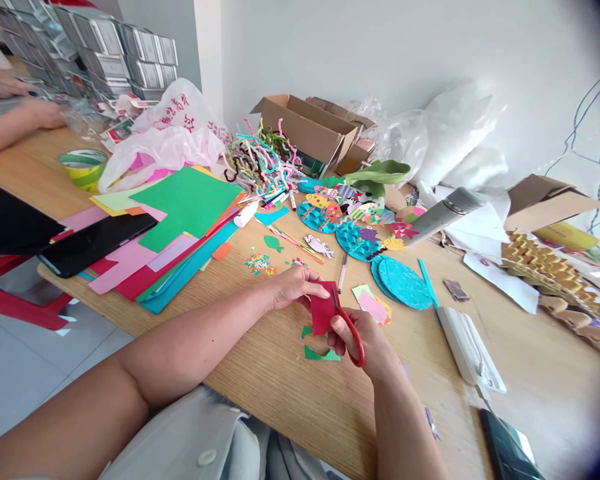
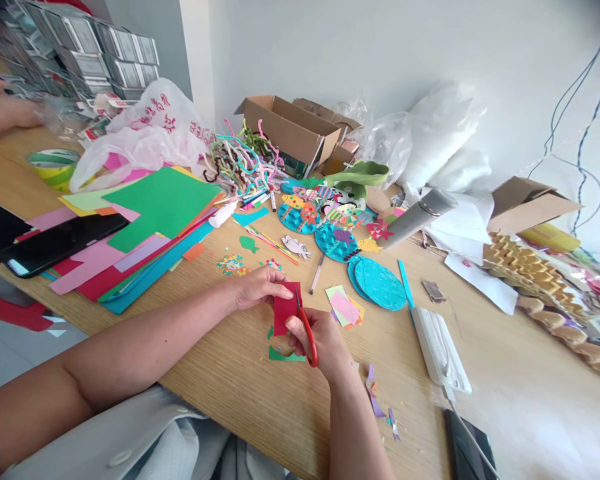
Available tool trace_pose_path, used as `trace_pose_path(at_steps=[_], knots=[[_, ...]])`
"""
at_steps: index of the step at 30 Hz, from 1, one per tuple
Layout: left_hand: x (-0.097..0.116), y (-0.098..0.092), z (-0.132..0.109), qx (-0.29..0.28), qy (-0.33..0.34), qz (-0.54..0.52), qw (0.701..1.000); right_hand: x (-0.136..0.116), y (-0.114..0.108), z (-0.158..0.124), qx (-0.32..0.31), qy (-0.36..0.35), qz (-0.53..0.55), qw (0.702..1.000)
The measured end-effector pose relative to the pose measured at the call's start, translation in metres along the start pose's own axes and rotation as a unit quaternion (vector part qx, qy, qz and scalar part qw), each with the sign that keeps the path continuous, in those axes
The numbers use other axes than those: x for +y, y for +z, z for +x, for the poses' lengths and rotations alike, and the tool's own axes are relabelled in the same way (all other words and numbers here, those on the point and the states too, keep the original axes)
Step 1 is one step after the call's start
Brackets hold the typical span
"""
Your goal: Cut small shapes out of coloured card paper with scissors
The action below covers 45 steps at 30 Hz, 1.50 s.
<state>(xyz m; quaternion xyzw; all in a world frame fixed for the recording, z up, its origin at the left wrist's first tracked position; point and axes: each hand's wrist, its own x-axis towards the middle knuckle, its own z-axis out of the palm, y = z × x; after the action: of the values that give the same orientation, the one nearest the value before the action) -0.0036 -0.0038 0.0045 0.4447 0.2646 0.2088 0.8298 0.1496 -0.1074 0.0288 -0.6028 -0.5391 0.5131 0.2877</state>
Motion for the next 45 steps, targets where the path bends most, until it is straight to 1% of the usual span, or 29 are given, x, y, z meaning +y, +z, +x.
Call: trace_pose_path(at_steps=[7,11,15,21,26,30,33,39,43,45], knots=[[0.000,0.002,-0.001,0.005,-0.005,-0.012,1.000,-0.006,0.003,0.000,0.011,0.008,-0.001,1.000],[0.000,0.003,-0.001,-0.005,-0.018,-0.019,1.000,-0.007,0.003,0.000,0.025,-0.001,0.004,1.000],[-0.002,0.001,-0.001,-0.013,-0.016,-0.026,0.999,-0.006,0.004,-0.001,0.032,-0.004,0.009,0.999],[-0.002,0.001,0.000,-0.002,-0.009,-0.051,0.999,-0.008,0.007,0.000,0.048,-0.002,0.012,0.999],[-0.001,0.004,0.000,0.030,-0.010,-0.062,0.998,-0.008,0.013,0.002,0.064,0.011,0.022,0.998],[-0.001,0.006,-0.002,0.026,-0.015,-0.068,0.997,-0.004,0.016,0.004,0.072,0.012,0.038,0.997],[-0.001,0.007,-0.002,0.026,-0.009,-0.068,0.997,-0.003,0.016,0.005,0.068,0.012,0.042,0.997],[-0.002,0.008,0.000,0.051,0.003,-0.069,0.996,-0.006,0.016,0.003,0.064,0.008,0.030,0.997],[0.000,0.007,0.000,0.049,0.005,-0.068,0.996,-0.008,0.015,0.002,0.061,0.007,0.024,0.998],[0.002,0.007,-0.001,0.047,0.006,-0.058,0.997,-0.009,0.014,0.002,0.050,0.001,0.021,0.999]])
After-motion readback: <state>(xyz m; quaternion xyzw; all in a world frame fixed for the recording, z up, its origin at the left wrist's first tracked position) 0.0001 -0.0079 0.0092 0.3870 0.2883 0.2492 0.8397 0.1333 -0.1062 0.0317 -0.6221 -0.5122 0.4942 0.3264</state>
